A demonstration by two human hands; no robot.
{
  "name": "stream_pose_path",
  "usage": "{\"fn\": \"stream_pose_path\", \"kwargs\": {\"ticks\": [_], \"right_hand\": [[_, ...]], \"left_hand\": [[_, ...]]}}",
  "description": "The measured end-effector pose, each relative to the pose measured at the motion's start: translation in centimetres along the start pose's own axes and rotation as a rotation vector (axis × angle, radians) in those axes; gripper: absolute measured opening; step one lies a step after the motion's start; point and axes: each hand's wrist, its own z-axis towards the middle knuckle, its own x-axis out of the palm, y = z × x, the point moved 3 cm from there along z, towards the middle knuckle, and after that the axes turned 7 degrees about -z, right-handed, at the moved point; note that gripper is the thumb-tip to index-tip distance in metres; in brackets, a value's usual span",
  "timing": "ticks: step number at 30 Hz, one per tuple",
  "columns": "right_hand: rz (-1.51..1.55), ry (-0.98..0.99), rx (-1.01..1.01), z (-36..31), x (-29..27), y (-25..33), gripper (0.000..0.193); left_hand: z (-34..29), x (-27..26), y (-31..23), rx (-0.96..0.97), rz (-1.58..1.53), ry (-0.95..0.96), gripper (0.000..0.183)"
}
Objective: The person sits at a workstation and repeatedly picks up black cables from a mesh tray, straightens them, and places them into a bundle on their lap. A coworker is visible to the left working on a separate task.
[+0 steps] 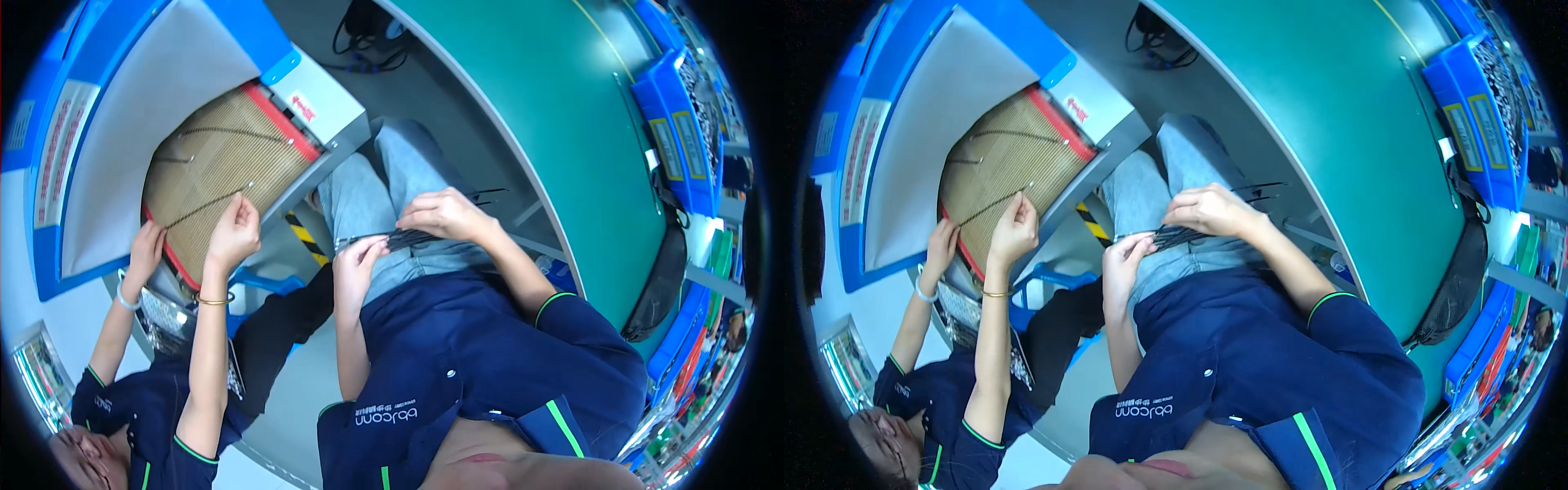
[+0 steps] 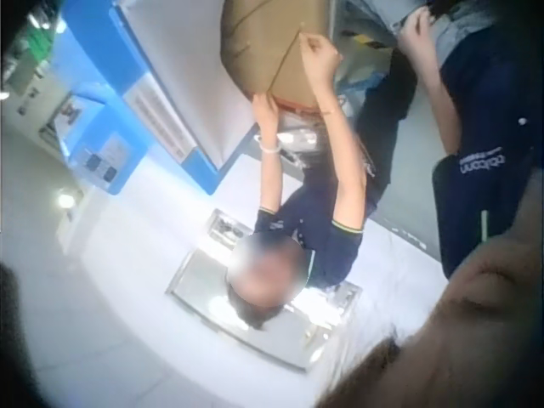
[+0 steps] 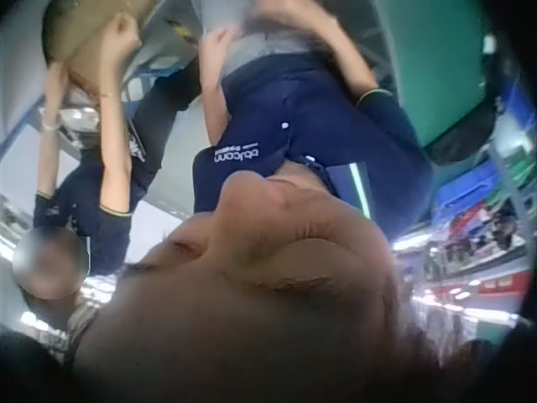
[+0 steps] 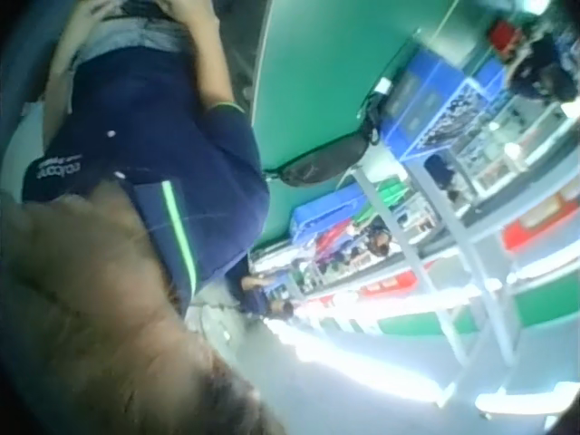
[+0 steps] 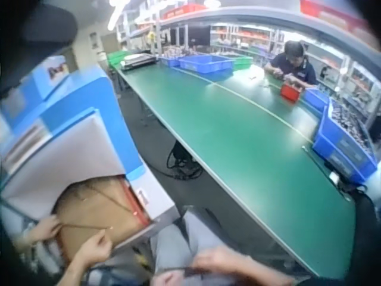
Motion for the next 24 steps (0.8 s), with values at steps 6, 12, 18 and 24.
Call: {"fn": "stream_pose_path", "kwargs": {"ticks": [6, 12, 18, 24], "right_hand": [[-0.036, 0.077, -0.01, 1.3, 0.2, 1.5, 0.012], [0.05, -0.019, 0.014, 1.4, 0.6, 1.0, 0.011], [0.001, 0.082, 0.002, 1.5, 1.0, 1.5, 0.012], [0.125, 0.074, 0.049, 1.8, 0.9, 1.3, 0.013]], "left_hand": [[-0.2, 0.7, -1.7, 0.027, 0.01, 0.049, 0.017], [-0.7, 0.6, -2.9, 0.378, 0.401, 0.046, 0.015], [-0.3, 0.1, -2.6, 0.434, 0.441, 0.121, 0.014], [-0.7, -0.2, -2.5, 0.691, 0.49, 0.022, 0.01]]}}
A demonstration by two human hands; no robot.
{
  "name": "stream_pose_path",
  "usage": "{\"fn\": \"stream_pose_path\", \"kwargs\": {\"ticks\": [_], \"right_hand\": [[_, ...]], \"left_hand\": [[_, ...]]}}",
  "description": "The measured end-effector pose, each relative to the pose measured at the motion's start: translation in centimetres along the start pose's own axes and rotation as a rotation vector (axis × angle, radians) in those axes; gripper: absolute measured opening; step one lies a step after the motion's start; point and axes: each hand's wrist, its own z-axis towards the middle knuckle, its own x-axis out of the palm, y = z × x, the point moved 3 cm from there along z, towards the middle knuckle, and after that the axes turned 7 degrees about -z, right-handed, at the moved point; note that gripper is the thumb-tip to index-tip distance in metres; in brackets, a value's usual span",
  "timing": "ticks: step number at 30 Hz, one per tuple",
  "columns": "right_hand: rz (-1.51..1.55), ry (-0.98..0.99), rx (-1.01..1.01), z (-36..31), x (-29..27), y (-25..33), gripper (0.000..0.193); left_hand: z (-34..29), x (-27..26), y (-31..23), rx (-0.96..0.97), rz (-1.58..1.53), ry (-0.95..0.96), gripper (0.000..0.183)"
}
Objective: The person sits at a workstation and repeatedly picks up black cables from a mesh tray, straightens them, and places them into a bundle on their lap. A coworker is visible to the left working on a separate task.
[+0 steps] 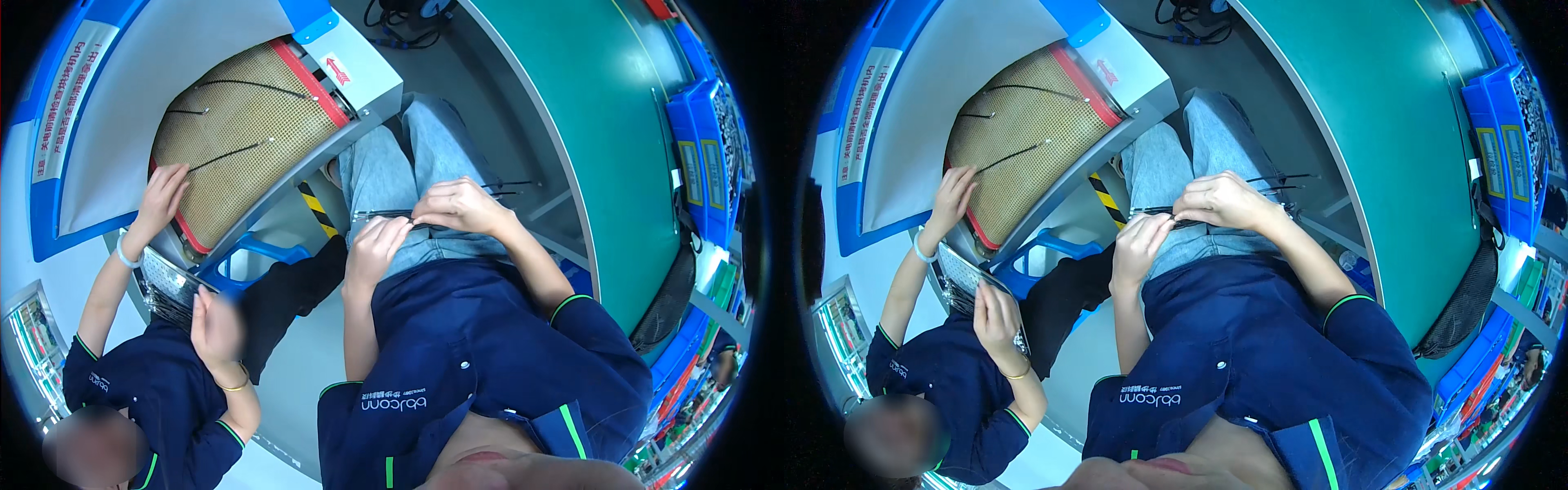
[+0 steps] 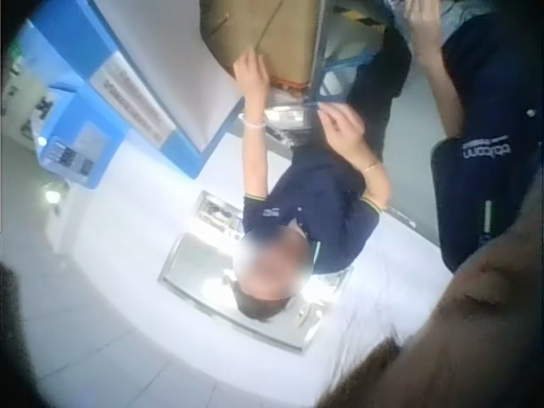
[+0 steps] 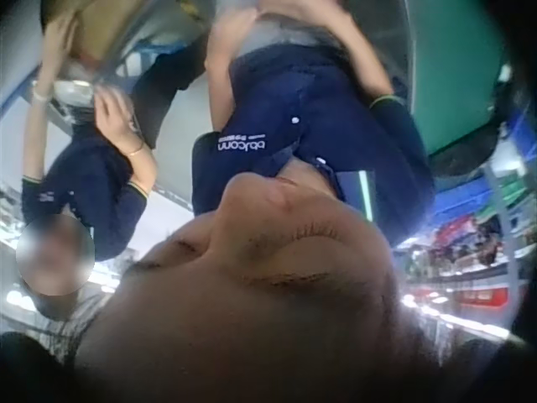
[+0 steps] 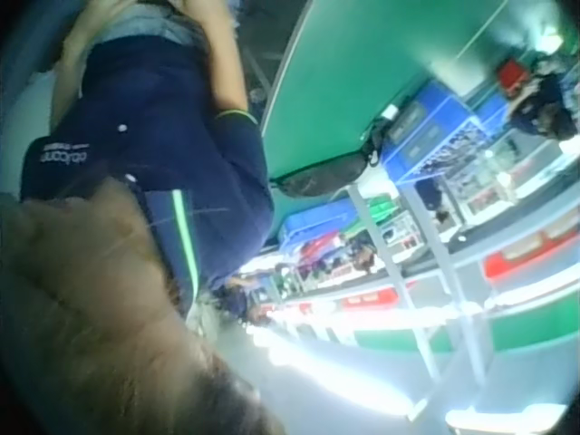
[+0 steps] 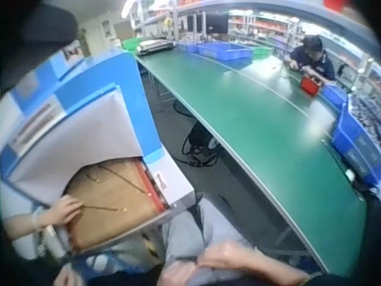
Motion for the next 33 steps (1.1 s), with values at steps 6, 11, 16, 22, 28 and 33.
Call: {"fn": "stream_pose_path", "kwargs": {"ticks": [6, 11, 16, 22, 28, 33], "right_hand": [[0.115, 0.094, 0.088, 0.5, 0.3, 0.3, 0.012], [0.123, 0.073, 0.1, 0.8, 0.3, 0.3, 0.012], [0.048, 0.062, 0.127, 0.9, 0.2, 0.4, 0.011], [0.09, 0.069, 0.115, 1.0, 0.9, 0.6, 0.013], [0.224, 0.049, 0.162, 1.4, 0.6, 1.0, 0.017], [0.237, -0.017, 0.403, 1.9, 0.5, 0.3, 0.021]], "left_hand": [[-0.3, -0.8, -0.4, 0.087, 0.135, -0.106, 0.015], [-0.1, -1.0, -1.0, 0.116, 0.178, -0.173, 0.02], [0.5, -1.3, -0.9, 0.076, 0.148, -0.156, 0.019], [-0.4, -1.3, -0.6, 0.06, 0.132, -0.191, 0.018], [-0.6, -1.8, -0.6, 0.059, 0.12, -0.227, 0.02], [-0.5, -2.7, -0.4, 0.053, 0.112, -0.24, 0.021]]}}
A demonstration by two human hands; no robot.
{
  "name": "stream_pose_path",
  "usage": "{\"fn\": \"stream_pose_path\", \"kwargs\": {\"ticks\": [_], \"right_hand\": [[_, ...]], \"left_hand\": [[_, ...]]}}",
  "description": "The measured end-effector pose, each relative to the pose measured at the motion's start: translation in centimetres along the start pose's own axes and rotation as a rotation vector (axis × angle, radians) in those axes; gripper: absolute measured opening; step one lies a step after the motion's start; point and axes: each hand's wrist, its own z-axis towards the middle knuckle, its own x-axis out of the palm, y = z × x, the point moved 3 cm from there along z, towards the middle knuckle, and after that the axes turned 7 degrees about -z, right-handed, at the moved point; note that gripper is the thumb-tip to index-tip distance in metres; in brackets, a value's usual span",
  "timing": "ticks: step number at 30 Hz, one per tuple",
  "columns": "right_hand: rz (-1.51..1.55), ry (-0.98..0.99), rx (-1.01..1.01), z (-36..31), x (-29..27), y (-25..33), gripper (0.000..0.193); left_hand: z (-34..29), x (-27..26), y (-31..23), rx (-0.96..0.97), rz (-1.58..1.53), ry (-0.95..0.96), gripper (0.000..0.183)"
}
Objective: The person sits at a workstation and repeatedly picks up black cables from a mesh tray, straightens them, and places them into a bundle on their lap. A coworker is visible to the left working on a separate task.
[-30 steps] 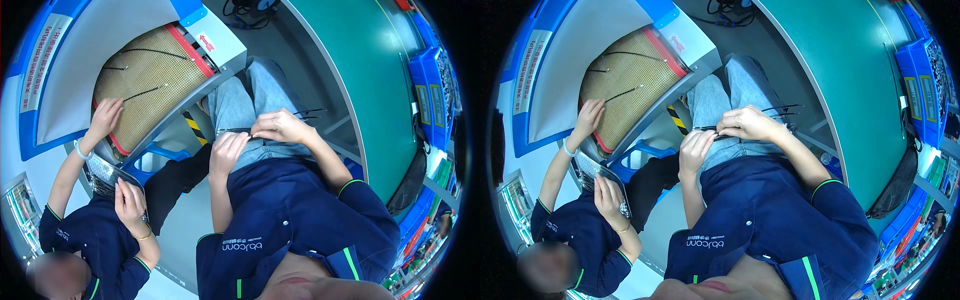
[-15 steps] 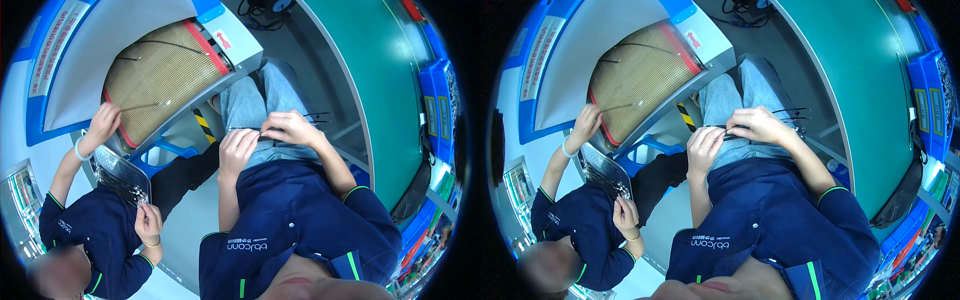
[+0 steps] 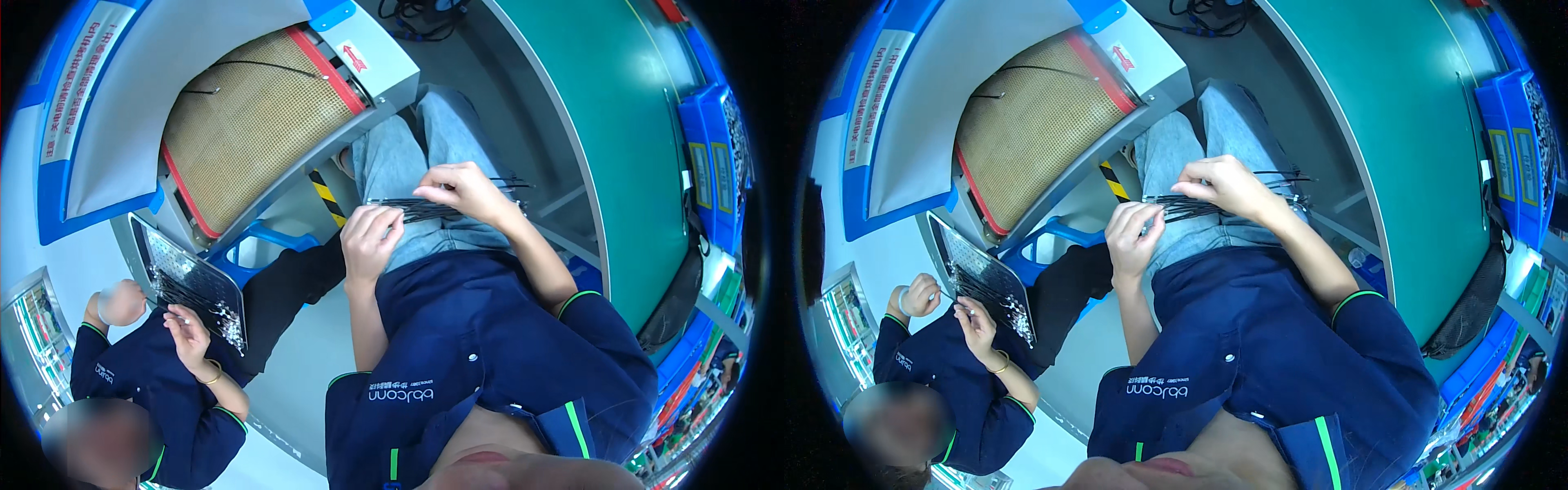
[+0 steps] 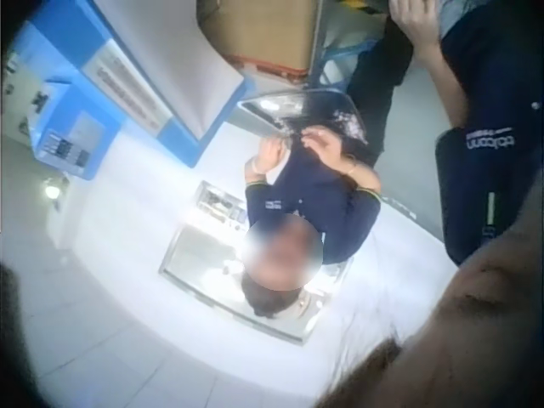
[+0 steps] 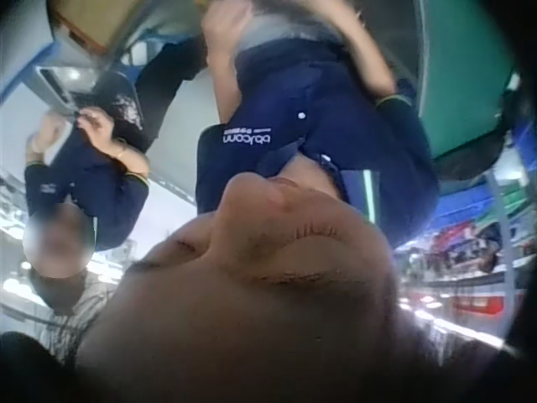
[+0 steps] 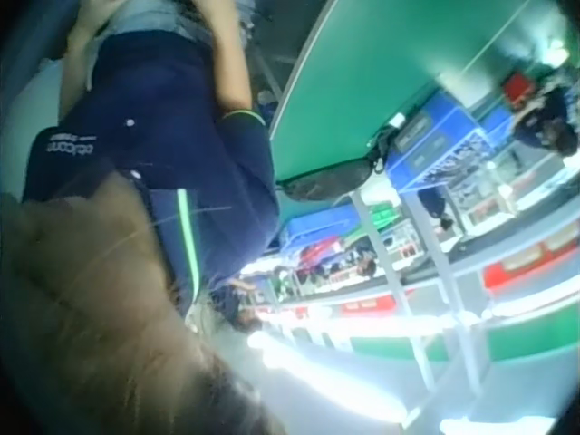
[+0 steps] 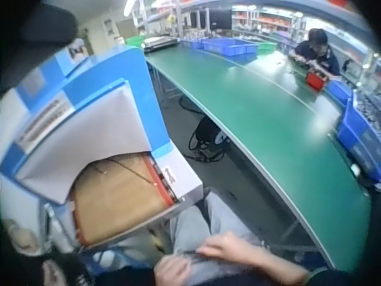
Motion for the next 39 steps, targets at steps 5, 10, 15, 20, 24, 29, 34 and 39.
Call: {"fn": "stream_pose_path", "kwargs": {"ticks": [5, 10, 15, 20, 24, 29, 34, 39], "right_hand": [[-0.001, -0.108, -0.07, -0.2, 0.5, 0.8, 0.02], [0.042, -0.035, -0.064, -0.1, 0.2, 0.6, 0.017], [-0.006, 0.008, -0.214, -0.4, -0.5, 0.3, 0.015], [-0.032, 0.014, -0.179, -0.3, -0.4, 0.0, 0.018], [-0.034, -0.008, -0.124, -0.3, -1.2, 0.0, 0.017], [-0.082, -0.049, -0.199, -0.1, -0.9, 0.1, 0.014], [-0.154, -0.023, -0.208, 0.1, -0.3, 0.6, 0.012], [-0.335, -0.057, -0.316, 0.0, -0.6, -0.3, 0.01]], "left_hand": [[-0.3, 0.2, -0.5, 0.009, -0.017, -0.01, 0.02], [0.0, 0.0, -0.2, 0.004, -0.026, -0.101, 0.024], [-0.2, -0.4, 0.1, 0.005, 0.01, -0.099, 0.022], [0.2, -0.3, 0.3, 0.026, 0.071, -0.07, 0.021], [-0.5, -1.3, 1.1, -0.063, 0.08, -0.106, 0.021], [-0.8, -1.7, 1.2, -0.103, 0.068, -0.096, 0.02], [-1.2, -2.1, 1.5, -0.126, 0.066, -0.09, 0.019], [-1.4, -2.6, 1.8, -0.112, 0.144, -0.058, 0.017]]}}
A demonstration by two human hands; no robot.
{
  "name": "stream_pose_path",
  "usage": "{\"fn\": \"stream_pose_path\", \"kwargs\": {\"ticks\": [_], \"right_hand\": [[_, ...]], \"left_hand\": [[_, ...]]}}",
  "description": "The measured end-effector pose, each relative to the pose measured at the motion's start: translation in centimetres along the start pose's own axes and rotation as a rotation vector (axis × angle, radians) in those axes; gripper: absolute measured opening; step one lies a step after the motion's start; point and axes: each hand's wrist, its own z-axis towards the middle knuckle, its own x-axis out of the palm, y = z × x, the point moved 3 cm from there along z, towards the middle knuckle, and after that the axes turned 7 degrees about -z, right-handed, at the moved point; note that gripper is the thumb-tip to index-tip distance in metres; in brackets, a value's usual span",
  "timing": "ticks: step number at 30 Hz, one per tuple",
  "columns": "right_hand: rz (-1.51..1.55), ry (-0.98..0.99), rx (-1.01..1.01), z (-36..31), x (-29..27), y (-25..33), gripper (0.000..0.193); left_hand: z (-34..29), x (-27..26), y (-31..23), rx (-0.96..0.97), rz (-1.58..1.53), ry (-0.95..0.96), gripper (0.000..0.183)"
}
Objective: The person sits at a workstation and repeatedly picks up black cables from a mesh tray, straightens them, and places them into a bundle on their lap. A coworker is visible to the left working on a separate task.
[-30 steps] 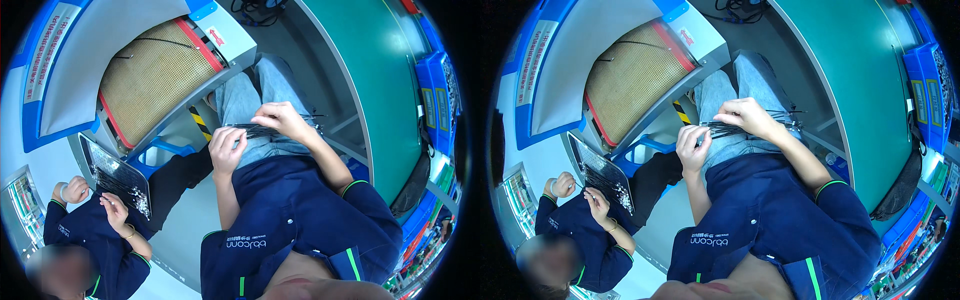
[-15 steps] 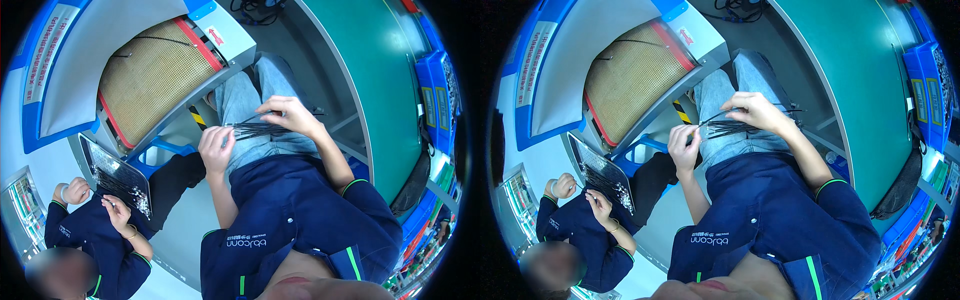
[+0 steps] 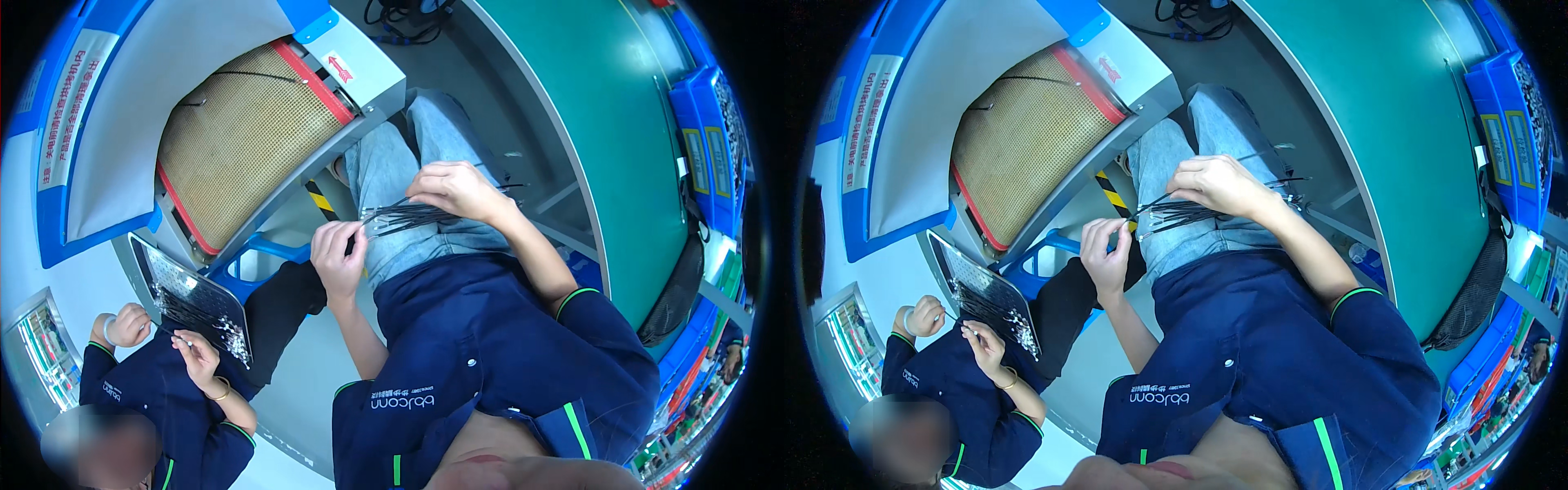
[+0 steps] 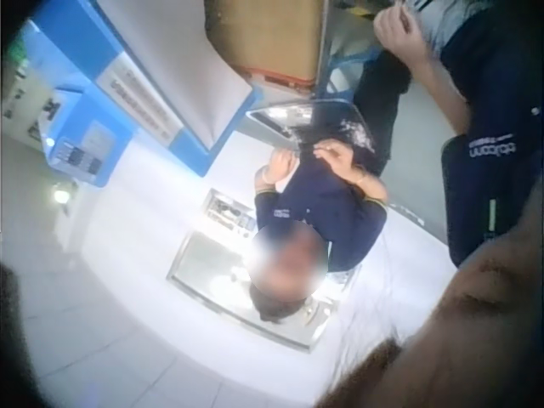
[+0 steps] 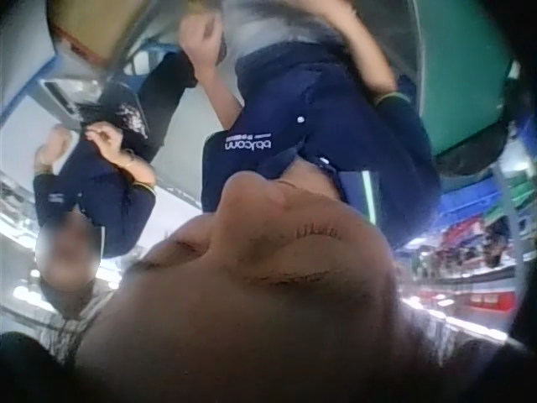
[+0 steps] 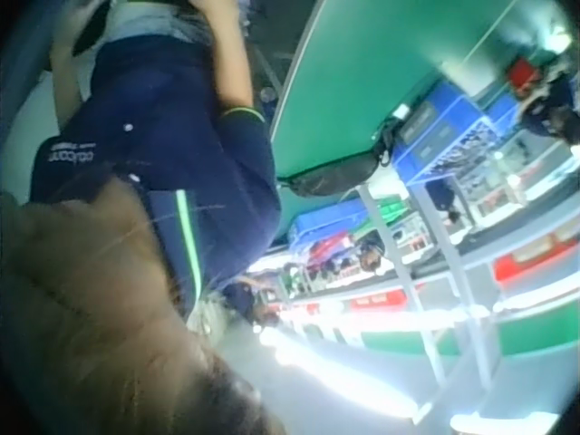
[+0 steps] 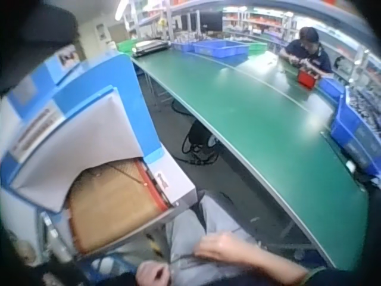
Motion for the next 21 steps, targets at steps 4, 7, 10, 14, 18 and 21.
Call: {"fn": "stream_pose_path", "kwargs": {"ticks": [4, 7, 10, 14, 18, 21], "right_hand": [[-0.159, 0.033, 0.023, -0.6, -1.5, -2.0, 0.01], [-0.227, 0.023, 0.085, -1.6, -3.7, -3.5, 0.009], [-0.112, 0.043, 0.195, -2.0, -4.2, -4.0, 0.011], [-0.002, -0.025, 0.22, -1.9, -4.2, -4.1, 0.012], [0.075, -0.005, 0.22, -1.9, -4.4, -3.6, 0.012], [0.124, 0.008, 0.226, -2.3, -4.6, -3.5, 0.013]], "left_hand": [[-1.7, -2.1, 1.3, -0.078, 0.073, -0.074, 0.015], [-2.8, -4.2, 2.5, -0.167, 0.125, -0.12, 0.011], [-3.4, -4.9, 3.2, -0.2, 0.126, -0.137, 0.011], [-3.5, -5.1, 3.1, -0.221, 0.134, -0.154, 0.008], [-4.3, -5.7, 3.6, -0.115, 0.138, -0.101, 0.008], [-3.0, -6.0, 3.7, -0.085, 0.127, -0.089, 0.008]]}}
